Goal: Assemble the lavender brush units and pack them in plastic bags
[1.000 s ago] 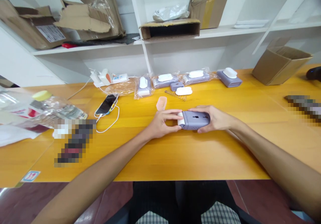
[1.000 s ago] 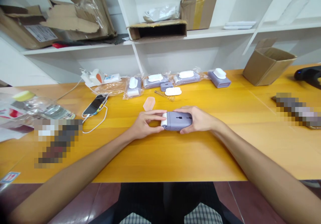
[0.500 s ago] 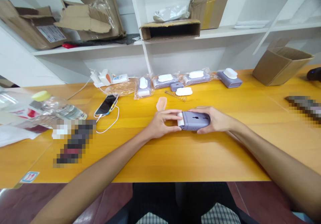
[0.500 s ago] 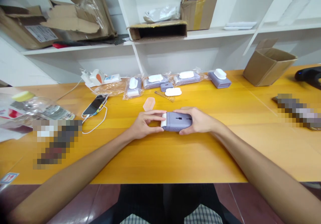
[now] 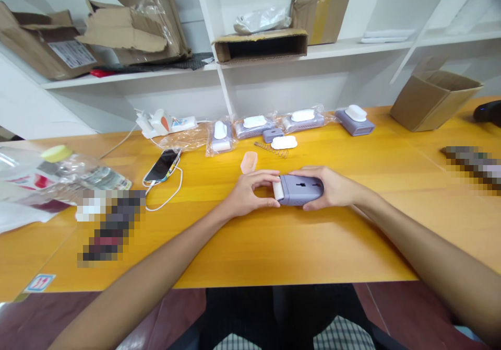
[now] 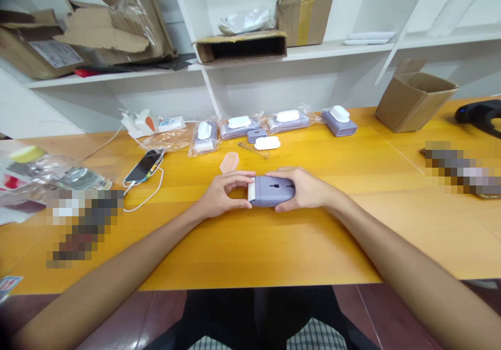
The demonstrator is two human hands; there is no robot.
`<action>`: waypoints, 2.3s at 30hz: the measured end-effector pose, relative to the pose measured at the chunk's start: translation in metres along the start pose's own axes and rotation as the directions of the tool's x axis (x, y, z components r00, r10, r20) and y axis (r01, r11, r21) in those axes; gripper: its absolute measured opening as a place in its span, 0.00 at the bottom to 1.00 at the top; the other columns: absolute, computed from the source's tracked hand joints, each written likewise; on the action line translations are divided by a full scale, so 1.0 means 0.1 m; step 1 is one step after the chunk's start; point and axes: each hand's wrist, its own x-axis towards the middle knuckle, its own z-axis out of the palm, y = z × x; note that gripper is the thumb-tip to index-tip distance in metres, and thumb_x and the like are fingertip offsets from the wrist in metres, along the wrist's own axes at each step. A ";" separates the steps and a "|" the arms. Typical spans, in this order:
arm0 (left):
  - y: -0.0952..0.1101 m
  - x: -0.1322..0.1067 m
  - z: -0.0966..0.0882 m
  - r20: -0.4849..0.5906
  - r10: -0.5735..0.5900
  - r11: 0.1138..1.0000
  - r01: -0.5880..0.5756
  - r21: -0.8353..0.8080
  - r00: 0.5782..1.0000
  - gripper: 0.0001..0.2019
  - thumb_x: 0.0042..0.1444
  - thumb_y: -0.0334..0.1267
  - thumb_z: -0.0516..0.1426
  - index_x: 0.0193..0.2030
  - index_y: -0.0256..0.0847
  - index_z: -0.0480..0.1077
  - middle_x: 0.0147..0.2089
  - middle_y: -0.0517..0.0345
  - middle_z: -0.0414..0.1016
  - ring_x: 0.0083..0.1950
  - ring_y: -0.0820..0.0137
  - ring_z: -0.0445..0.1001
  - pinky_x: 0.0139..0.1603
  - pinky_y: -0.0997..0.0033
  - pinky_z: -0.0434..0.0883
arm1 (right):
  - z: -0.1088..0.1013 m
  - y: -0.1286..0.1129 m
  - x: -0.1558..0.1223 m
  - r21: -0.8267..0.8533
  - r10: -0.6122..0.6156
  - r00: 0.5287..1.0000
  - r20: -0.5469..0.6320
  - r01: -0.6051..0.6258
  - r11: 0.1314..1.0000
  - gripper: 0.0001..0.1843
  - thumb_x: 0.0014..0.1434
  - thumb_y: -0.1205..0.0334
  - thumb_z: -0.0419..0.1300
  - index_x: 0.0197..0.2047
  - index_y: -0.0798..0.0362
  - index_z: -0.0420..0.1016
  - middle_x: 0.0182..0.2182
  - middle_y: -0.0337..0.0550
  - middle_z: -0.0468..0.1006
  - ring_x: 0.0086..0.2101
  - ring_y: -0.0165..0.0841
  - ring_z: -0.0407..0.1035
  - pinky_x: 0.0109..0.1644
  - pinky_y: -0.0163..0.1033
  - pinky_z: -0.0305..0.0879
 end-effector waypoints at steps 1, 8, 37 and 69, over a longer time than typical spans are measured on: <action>0.00 0.01 0.00 0.012 0.000 1.000 0.001 -0.021 1.000 0.28 0.48 0.42 0.75 0.56 0.42 0.79 0.65 0.40 0.75 0.62 0.55 0.78 0.63 0.52 0.77 | 0.00 0.01 0.00 -0.019 -0.003 1.000 -0.012 0.002 1.000 0.47 0.45 0.48 0.78 0.67 0.46 0.74 0.58 0.48 0.80 0.55 0.49 0.75 0.61 0.55 0.70; -0.05 0.03 0.00 0.034 -0.140 0.986 0.143 -0.090 0.990 0.24 0.63 0.45 0.65 0.62 0.39 0.74 0.59 0.41 0.78 0.58 0.58 0.80 0.63 0.51 0.76 | 0.04 0.03 0.03 -0.089 -0.053 0.999 -0.011 0.052 0.995 0.48 0.44 0.49 0.78 0.68 0.46 0.73 0.58 0.49 0.80 0.55 0.49 0.75 0.62 0.55 0.68; 0.05 0.03 -0.05 0.126 -0.062 0.969 0.030 0.245 0.990 0.23 0.60 0.33 0.64 0.63 0.41 0.72 0.60 0.47 0.78 0.57 0.62 0.80 0.63 0.56 0.77 | 0.01 0.06 0.02 -0.132 -0.026 1.000 -0.018 0.023 0.991 0.47 0.45 0.51 0.78 0.67 0.47 0.73 0.58 0.48 0.80 0.55 0.49 0.75 0.63 0.55 0.68; -0.09 -0.02 -0.12 0.131 -0.270 0.560 0.044 0.827 0.954 0.29 0.74 0.45 0.42 0.76 0.33 0.56 0.81 0.39 0.48 0.83 0.56 0.45 0.81 0.47 0.45 | 0.02 0.70 -0.02 -0.237 0.153 0.922 -0.355 -0.247 0.939 0.32 0.74 0.51 0.42 0.74 0.52 0.65 0.72 0.47 0.64 0.73 0.46 0.55 0.77 0.62 0.50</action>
